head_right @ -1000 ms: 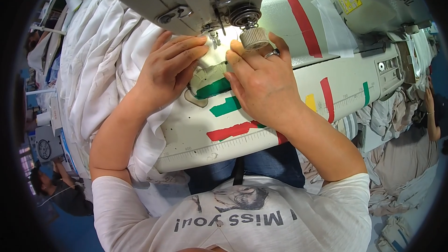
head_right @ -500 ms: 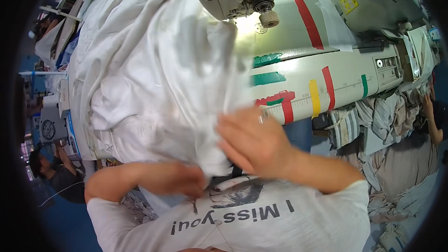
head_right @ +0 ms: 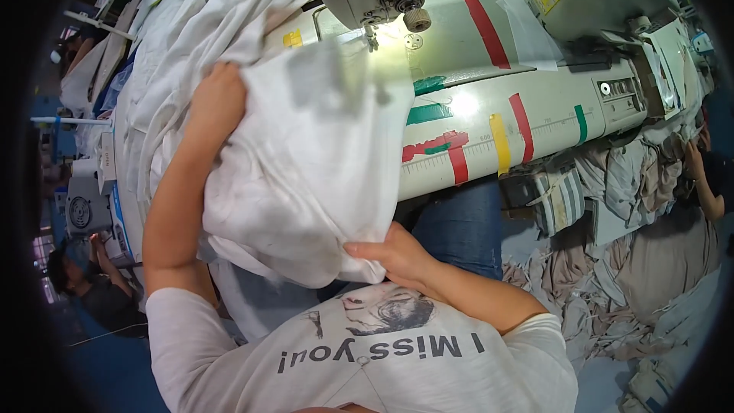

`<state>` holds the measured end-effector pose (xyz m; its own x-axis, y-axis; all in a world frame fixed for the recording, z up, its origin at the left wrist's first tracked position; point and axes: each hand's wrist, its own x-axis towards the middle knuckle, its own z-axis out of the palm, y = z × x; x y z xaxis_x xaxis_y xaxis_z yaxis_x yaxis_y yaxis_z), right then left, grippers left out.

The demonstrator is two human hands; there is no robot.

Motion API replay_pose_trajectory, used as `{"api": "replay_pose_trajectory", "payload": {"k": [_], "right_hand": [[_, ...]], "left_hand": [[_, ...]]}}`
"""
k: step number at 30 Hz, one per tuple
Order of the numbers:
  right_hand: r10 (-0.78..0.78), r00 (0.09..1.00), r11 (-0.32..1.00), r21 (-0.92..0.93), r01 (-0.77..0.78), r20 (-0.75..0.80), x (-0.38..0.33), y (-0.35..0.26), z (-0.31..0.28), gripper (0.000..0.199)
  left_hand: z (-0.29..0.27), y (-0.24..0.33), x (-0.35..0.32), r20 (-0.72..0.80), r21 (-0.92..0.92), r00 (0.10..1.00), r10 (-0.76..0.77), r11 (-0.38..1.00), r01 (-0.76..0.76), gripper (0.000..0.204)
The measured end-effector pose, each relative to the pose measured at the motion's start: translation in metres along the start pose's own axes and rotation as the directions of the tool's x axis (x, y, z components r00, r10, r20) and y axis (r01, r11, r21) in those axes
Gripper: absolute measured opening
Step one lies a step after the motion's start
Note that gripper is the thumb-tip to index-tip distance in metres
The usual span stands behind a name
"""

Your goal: Sewing the edges of white fabric pillow covers using an industrial sewing machine.

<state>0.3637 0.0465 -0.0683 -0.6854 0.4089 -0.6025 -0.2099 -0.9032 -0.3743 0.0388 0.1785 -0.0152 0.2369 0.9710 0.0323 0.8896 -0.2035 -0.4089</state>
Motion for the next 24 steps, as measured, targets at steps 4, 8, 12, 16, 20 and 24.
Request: {"api": "replay_pose_trajectory", "payload": {"k": [4, 8, 12, 16, 20, 24], "right_hand": [[-0.013, 0.998, 0.967, -0.254, 0.029, 0.066, -0.057, -0.03, 0.0, 0.043], [0.069, 0.995, 0.92, -0.392, -0.033, 0.079, -0.048, -0.027, -0.032, 0.059], [-0.164, 0.974, 0.976, -0.12, 0.184, 0.157, 0.0, -0.015, -0.066, 0.075], [-0.071, 0.95, 0.997, 0.024, 0.067, 0.305, 0.019, -0.013, -0.036, 0.078], [0.218, 0.934, 0.975, -0.027, -0.22, 0.282, 0.023, 0.012, -0.015, 0.067], [0.297, 0.844, 0.955, -0.127, -0.269, 0.446, -0.004, -0.034, 0.016, 0.066]], "left_hand": [[0.006, -0.047, -0.085, 0.34, 0.044, 0.868, -0.361, 0.928, 0.369, 0.018], [-0.025, -0.056, -0.101, 0.354, -0.094, 0.869, -0.346, 0.911, 0.402, 0.022], [-0.083, 0.009, -0.04, 0.226, -0.243, 0.938, -0.262, 0.918, 0.314, 0.026], [-0.061, 0.07, -0.031, 0.077, -0.652, 0.994, -0.073, 0.751, 0.106, 0.045], [0.005, 0.035, -0.008, -0.075, -0.569, 0.997, -0.012, 0.822, -0.033, 0.062], [0.023, -0.008, -0.005, -0.054, -0.651, 0.99, -0.13, 0.757, 0.064, 0.061]]}}
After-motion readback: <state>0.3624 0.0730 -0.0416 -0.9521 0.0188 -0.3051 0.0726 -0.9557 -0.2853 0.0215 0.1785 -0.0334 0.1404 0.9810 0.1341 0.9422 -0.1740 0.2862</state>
